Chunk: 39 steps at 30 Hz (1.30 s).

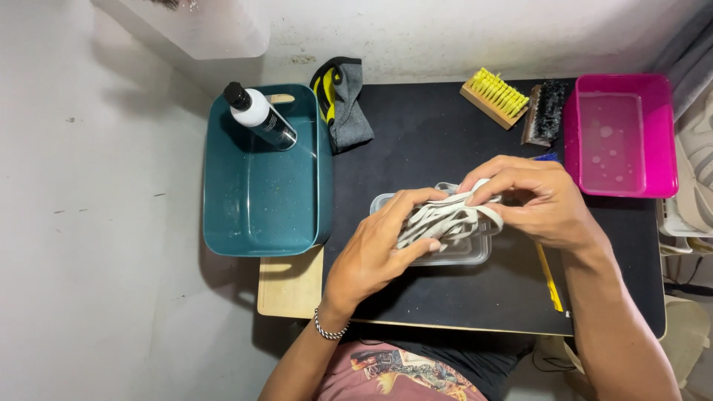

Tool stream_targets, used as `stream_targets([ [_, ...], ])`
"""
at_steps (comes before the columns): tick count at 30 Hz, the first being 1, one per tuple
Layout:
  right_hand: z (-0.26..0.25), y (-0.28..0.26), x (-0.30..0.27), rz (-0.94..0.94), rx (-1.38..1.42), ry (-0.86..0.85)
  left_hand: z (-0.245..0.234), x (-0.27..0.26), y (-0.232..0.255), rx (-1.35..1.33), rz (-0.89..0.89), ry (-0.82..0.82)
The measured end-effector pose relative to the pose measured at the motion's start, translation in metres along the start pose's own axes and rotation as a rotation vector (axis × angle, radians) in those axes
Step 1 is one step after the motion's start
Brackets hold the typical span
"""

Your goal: The person washes white shoelaces by hand in a small plastic container filled with soapy water. They repeatedly submerge, agitate, and squeeze the laces to clean them, then lift them out to inspect and wring them before returning them to the container.

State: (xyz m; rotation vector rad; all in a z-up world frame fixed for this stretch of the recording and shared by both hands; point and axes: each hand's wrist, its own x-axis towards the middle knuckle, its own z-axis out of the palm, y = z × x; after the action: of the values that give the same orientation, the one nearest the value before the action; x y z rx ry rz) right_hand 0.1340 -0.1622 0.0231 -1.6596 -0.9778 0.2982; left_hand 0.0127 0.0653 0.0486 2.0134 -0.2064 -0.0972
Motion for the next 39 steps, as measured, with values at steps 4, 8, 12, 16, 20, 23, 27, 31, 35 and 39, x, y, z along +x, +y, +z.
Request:
stream_targets([
  [4, 0.006, -0.01, -0.001, 0.022, -0.061, -0.094, 0.01, -0.01, -0.01, 0.187, 0.058, 0.113],
  [8, 0.01, -0.018, -0.003, 0.107, -0.219, -0.394, 0.012, -0.019, -0.016, 0.287, 0.174, 0.053],
  [12, 0.002, -0.029, -0.006, 0.189, -0.349, -0.419, 0.007, -0.022, 0.0, 0.393, 0.162, 0.11],
  [16, 0.003, -0.027, -0.006, 0.136, -0.284, -0.343, 0.006, -0.027, 0.0, 0.473, 0.111, 0.132],
  [20, 0.022, -0.008, -0.01, 0.124, -0.47, -0.441, 0.023, -0.024, -0.029, 0.795, 0.16, 0.141],
  [23, 0.042, -0.005, -0.006, 0.143, -0.553, -0.491, 0.034, -0.018, -0.045, 1.094, 0.18, 0.103],
  [27, 0.057, -0.013, 0.002, 0.168, -0.798, -0.529, 0.042, -0.004, -0.055, 1.05, 0.224, 0.201],
  [31, 0.061, 0.006, -0.004, 0.175, -0.862, -0.488, 0.046, 0.0, -0.064, 1.099, 0.216, 0.19],
  [35, 0.056, -0.019, 0.01, 0.212, -0.809, -0.455, 0.049, 0.0, -0.071, 1.03, 0.228, 0.256],
  [39, 0.036, -0.039, 0.02, 0.305, -0.451, -0.414, 0.028, -0.003, -0.037, 0.831, 0.15, 0.199],
])
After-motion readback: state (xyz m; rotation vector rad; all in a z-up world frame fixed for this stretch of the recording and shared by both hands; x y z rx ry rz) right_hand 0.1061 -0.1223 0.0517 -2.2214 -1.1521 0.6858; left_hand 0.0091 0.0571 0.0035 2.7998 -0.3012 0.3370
